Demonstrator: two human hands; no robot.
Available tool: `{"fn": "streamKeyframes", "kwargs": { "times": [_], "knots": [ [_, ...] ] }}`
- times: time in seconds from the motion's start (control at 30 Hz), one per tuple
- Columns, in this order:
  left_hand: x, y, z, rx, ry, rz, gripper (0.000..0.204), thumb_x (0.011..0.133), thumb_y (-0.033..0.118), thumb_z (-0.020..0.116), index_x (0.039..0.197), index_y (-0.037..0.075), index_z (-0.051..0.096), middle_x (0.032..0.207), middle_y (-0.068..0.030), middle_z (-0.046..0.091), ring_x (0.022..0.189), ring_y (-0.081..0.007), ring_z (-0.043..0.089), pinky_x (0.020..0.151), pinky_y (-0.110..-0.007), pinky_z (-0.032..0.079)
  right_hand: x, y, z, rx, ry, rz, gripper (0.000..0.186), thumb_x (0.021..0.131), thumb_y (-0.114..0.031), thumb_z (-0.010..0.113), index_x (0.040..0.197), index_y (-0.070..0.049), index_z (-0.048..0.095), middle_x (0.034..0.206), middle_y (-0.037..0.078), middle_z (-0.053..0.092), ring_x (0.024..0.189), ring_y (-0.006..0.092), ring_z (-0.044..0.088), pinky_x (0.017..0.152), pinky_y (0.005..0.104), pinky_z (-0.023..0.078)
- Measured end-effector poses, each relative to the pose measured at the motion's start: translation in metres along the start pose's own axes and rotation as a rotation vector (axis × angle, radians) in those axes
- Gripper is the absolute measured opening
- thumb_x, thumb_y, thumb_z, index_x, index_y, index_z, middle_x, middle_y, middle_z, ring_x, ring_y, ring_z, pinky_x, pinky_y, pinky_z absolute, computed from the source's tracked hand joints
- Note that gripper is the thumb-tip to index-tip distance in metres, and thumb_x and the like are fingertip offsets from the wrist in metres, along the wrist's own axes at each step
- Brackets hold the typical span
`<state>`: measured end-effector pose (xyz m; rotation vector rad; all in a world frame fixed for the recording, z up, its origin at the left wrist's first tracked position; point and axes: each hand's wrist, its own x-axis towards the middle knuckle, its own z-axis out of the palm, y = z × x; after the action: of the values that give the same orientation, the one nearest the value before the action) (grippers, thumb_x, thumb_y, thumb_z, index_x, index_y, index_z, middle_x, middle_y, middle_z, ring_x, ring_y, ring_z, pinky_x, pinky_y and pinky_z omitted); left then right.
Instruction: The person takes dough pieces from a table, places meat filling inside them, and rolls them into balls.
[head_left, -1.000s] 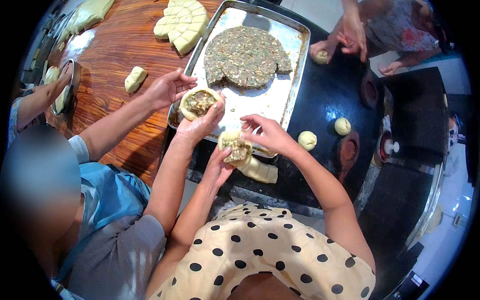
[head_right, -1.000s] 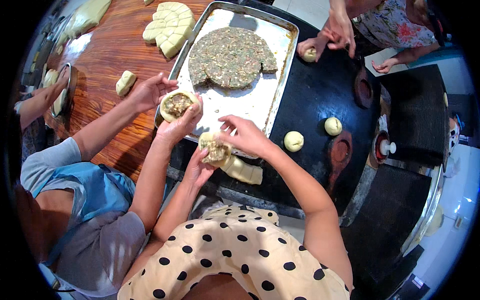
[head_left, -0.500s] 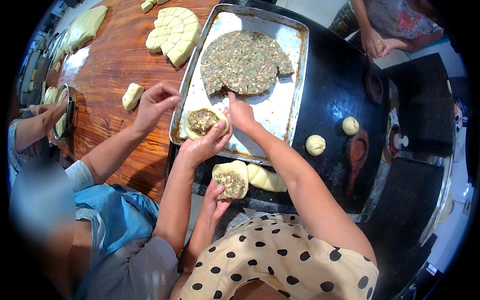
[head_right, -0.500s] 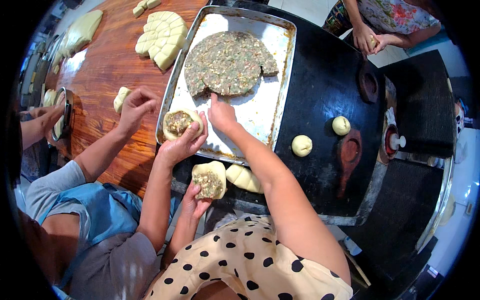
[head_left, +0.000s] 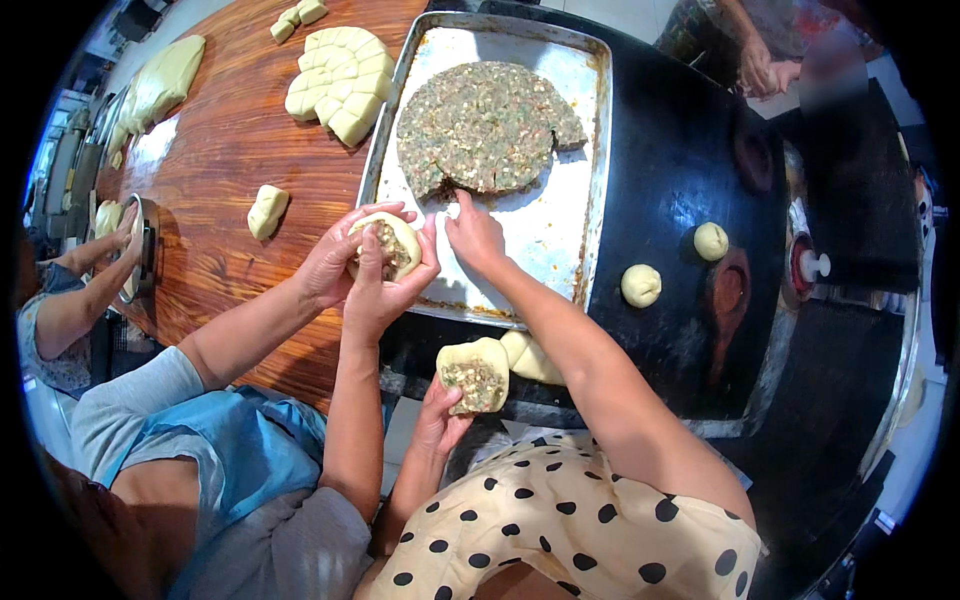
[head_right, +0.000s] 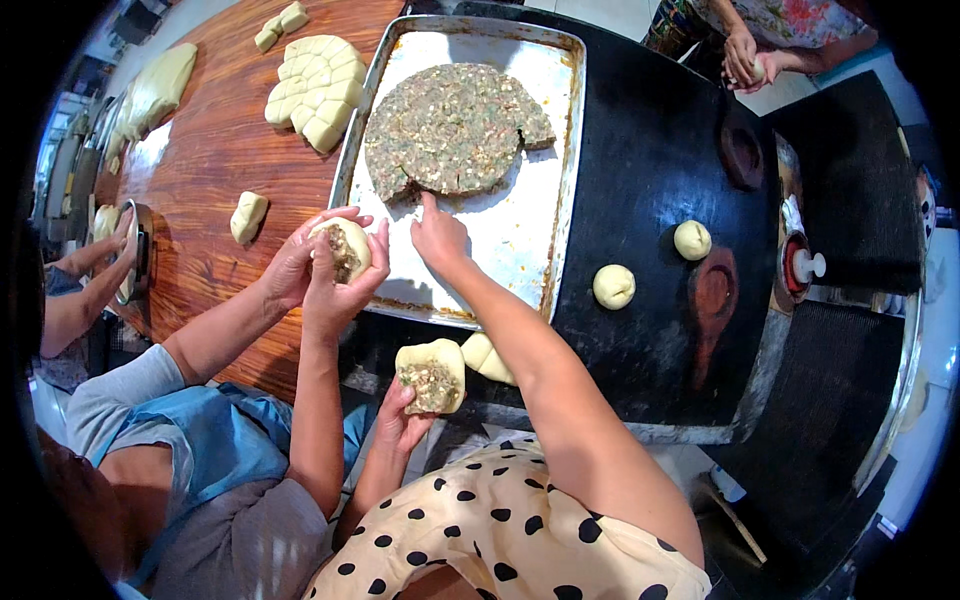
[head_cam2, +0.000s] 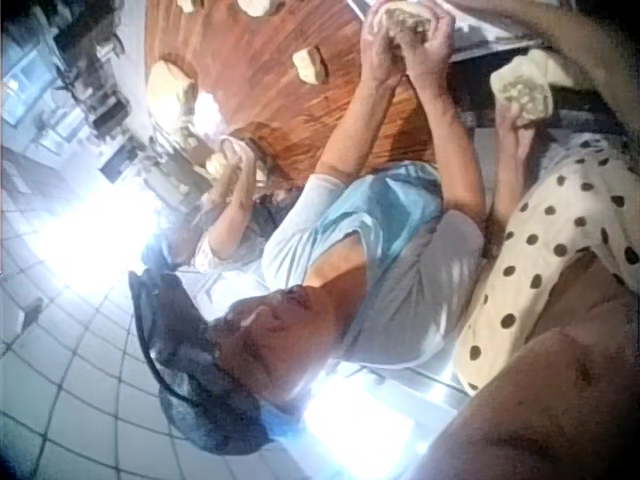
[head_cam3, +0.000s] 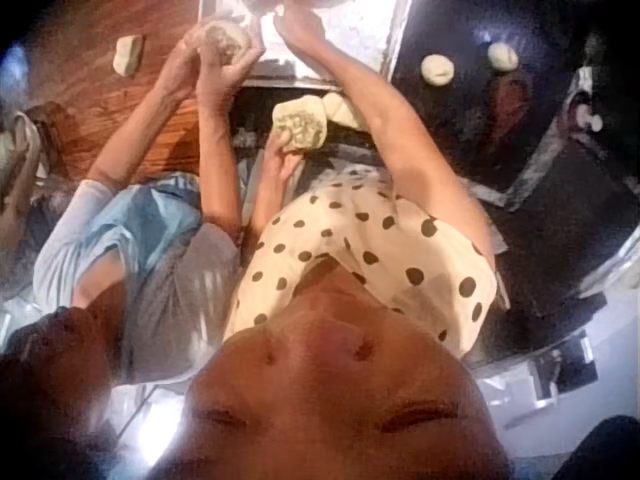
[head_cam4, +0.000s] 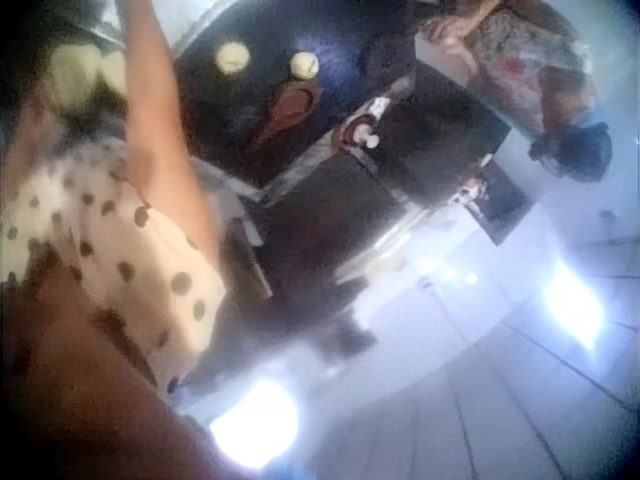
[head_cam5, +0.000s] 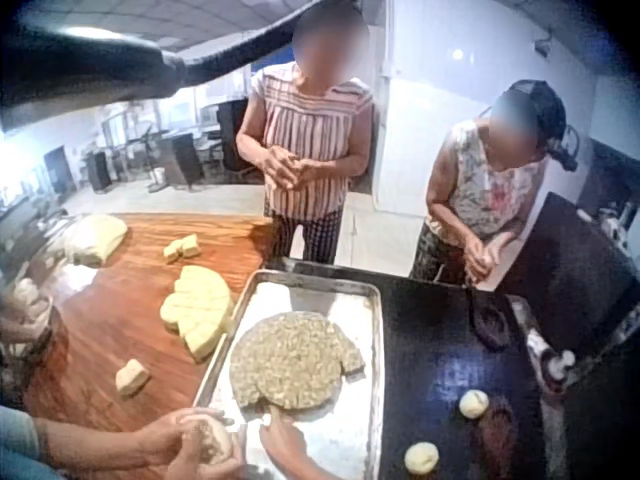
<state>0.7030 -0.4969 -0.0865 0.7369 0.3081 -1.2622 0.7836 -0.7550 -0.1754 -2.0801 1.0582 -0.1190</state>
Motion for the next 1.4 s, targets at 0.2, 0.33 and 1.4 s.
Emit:
{"fn": "streamKeyframes", "kwargs": {
  "times": [0.2,0.33,1.4],
  "knots": [
    [0.01,0.007,-0.008,0.028,-0.037,-0.065,0.074,0.08,0.017,0.074,0.142,0.003,0.038,0.135,-0.0159,0.053,0.123,-0.0324,0.055,0.104,-0.056,0.046,0.007,0.026,-0.005,0.133,0.074,0.089,0.047,0.085,-0.026,0.062,0.128,-0.007,0.052,0.085,0.02,0.071,0.081,0.0402,0.068,0.072,0.0503,0.054],
    [-0.001,0.005,-0.009,0.01,-0.019,-0.026,0.074,0.08,0.017,0.074,0.143,0.004,0.038,0.137,-0.0155,0.052,0.124,-0.0323,0.055,0.105,-0.056,0.045,-0.007,0.005,-0.011,0.153,-0.023,0.1,0.042,0.085,-0.026,0.065,0.122,-0.007,0.056,0.092,0.014,0.07,0.089,0.0348,0.068,0.076,0.0462,0.053],
    [0.0,-0.003,-0.013,0.054,-0.057,-0.037,0.069,0.082,0.017,0.07,0.143,0.005,0.04,0.14,-0.0152,0.051,0.127,-0.0338,0.052,0.109,-0.057,0.04,-0.122,0.037,-0.085,0.901,-0.149,-0.008,0.027,0.083,-0.02,0.078,0.101,-0.003,0.068,0.091,0.002,0.065,0.076,0.0099,0.06,0.064,0.0253,0.051]
  ]
}}
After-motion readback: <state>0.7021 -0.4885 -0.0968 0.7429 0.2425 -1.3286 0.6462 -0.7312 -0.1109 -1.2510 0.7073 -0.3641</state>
